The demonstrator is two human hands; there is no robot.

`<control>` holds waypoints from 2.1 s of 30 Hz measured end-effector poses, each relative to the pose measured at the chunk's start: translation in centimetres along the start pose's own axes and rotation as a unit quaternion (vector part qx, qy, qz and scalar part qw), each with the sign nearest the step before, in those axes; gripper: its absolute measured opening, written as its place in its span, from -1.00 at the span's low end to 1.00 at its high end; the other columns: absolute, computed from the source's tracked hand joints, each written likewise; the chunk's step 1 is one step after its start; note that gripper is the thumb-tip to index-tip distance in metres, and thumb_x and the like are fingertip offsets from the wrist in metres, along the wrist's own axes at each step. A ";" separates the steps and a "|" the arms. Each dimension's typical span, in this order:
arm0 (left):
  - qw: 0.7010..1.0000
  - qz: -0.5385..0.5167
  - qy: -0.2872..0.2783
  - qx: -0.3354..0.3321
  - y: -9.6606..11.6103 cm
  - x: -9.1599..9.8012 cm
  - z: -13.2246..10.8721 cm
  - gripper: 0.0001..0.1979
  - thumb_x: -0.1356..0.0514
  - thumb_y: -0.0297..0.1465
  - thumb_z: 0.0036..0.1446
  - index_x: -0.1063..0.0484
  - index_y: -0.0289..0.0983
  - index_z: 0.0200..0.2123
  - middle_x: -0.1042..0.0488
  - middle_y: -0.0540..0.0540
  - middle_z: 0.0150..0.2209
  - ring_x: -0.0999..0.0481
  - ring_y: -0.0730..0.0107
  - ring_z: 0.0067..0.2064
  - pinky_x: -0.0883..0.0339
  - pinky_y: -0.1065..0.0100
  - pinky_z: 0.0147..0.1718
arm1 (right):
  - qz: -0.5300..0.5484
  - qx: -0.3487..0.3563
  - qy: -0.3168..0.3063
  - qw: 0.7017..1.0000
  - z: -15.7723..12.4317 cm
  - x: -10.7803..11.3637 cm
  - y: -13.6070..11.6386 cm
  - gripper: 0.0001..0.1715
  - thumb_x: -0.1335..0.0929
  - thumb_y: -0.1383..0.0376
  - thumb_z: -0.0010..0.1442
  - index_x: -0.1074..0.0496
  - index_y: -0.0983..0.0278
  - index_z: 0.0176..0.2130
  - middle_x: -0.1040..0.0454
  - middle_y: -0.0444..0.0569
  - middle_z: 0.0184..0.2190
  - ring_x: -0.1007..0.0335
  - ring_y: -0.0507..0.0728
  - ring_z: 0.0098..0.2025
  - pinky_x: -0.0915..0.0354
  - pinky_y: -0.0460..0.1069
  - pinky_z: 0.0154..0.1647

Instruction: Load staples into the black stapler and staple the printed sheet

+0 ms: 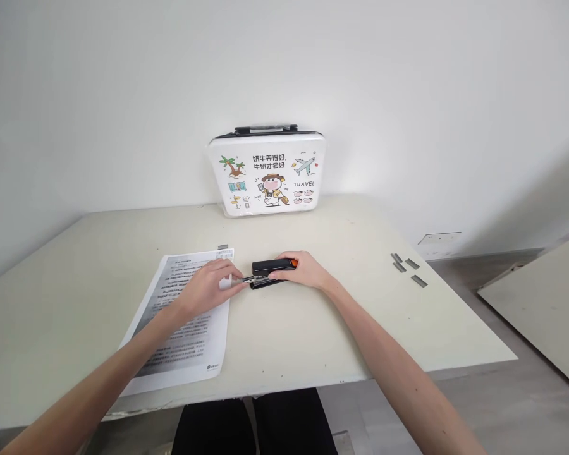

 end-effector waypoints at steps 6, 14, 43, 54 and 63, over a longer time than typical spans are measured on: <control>0.999 0.006 -0.031 0.019 -1.3 0.7 -1.0 -0.73 -0.22 -0.09 0.32 -0.54 -0.14 -0.26 -0.54 0.01 -0.43 -0.55 0.23 -0.30 -0.36 0.17 -0.14 | -0.003 -0.003 0.001 1.000 0.0 0.1 0.0 -0.49 -0.56 -0.08 0.03 -0.62 0.19 -0.15 -0.59 -0.09 -0.24 -0.45 0.15 -0.21 -0.35 0.02 -0.16; 0.998 0.008 -0.056 0.040 -1.7 1.9 -1.3 -0.65 -0.24 0.03 0.25 -0.59 -0.11 -0.26 -0.57 0.00 -0.43 -0.58 0.21 -0.30 -0.37 0.15 -0.11 | 0.003 -0.005 0.001 1.000 -0.1 0.1 -0.3 -0.49 -0.57 -0.07 0.01 -0.61 0.19 -0.15 -0.59 -0.11 -0.26 -0.46 0.15 -0.21 -0.36 0.03 -0.14; 0.954 -0.209 0.049 0.209 -6.8 0.9 0.8 -0.58 -0.09 -0.04 0.39 -0.55 -0.19 0.02 -0.46 0.04 -0.45 -0.39 0.41 -0.46 -0.29 0.38 -0.38 | -0.014 -0.060 -0.005 0.998 -0.5 -0.3 -0.9 -0.55 -0.55 -0.04 0.06 -0.52 0.18 -0.20 -0.49 -0.14 -0.30 -0.35 0.11 -0.27 -0.29 0.00 -0.21; 0.894 -0.389 -0.026 0.220 -4.1 0.4 0.3 -0.54 -0.20 0.01 0.31 -0.67 -0.25 -0.14 -0.61 -0.10 -0.30 -0.54 0.30 -0.25 -0.39 0.34 -0.24 | -0.050 -0.060 -0.014 0.997 -0.4 -0.5 -0.4 -0.53 -0.53 -0.07 0.09 -0.53 0.18 -0.15 -0.52 -0.09 -0.25 -0.38 0.14 -0.25 -0.35 0.03 -0.20; 0.908 -0.353 -0.035 0.224 -2.9 0.3 0.1 -0.58 -0.23 -0.10 0.30 -0.62 -0.19 0.08 -0.68 -0.09 -0.08 -0.64 0.32 -0.25 -0.49 0.28 -0.09 | -0.050 -0.050 -0.017 0.997 -0.3 -0.5 -0.8 -0.55 -0.53 -0.05 0.10 -0.53 0.18 -0.15 -0.53 -0.11 -0.26 -0.40 0.14 -0.25 -0.34 0.02 -0.21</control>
Point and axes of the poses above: each hand's wrist, its own z-axis towards the middle knuckle, its own x-axis out of the back of the hand, y = z × x, the point moved 4 cm from there along z, towards the middle knuckle
